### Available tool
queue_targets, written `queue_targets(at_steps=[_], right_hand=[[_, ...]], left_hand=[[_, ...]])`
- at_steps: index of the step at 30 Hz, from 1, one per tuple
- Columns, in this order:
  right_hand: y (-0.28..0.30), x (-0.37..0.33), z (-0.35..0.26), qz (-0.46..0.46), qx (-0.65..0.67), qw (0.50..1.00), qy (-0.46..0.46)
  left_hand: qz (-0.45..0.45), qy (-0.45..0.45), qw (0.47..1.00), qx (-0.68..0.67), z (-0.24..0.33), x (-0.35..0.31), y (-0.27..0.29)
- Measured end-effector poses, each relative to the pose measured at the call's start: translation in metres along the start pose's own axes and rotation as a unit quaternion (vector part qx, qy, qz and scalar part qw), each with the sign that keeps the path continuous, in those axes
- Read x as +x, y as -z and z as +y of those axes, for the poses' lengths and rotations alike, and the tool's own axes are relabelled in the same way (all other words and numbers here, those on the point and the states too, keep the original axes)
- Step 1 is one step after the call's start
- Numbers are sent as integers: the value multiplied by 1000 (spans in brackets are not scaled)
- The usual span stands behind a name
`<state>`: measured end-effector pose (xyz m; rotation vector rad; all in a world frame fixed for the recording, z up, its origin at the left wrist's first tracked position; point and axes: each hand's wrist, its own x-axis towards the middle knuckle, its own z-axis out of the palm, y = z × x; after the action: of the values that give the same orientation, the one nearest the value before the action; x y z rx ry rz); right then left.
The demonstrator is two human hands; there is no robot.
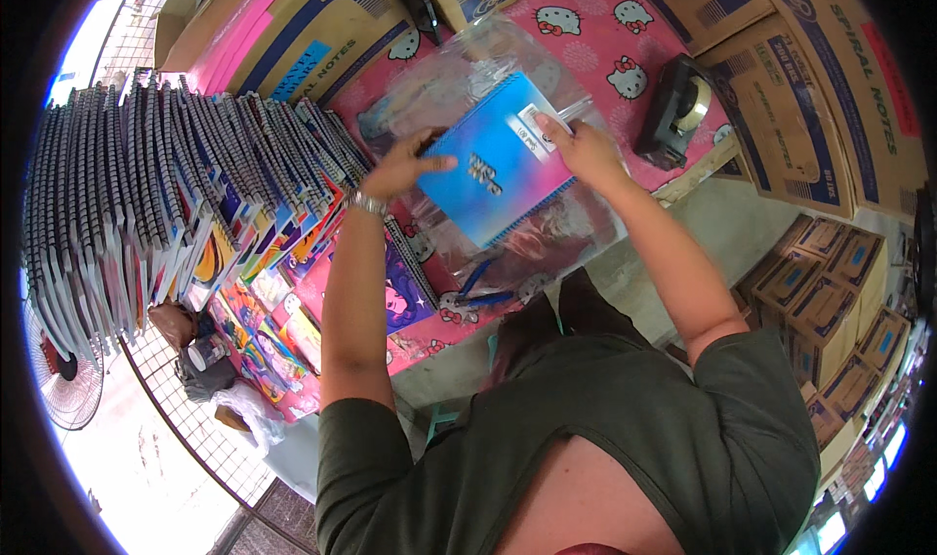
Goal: The person places stacks of notebooks into clear plastic bags, applies adhesive tape to seal the bags, and organizes loose notebooks by cover design.
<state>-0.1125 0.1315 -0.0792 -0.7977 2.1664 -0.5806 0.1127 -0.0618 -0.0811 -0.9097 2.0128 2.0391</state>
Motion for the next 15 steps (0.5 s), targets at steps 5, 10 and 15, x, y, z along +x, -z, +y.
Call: queue_targets(at_steps=[5,10,15], right_hand=[[-63,50,39,-13,-45,996,-82],[-59,57,42,-51,2,995,-88],[-52,46,39,-63,141,982,-107]], left_hand=[[264,2,957,118,-26,29,-13],[398,48,890,-216,-78,-1,-78],[400,36,886,-233,-129,4,-83]])
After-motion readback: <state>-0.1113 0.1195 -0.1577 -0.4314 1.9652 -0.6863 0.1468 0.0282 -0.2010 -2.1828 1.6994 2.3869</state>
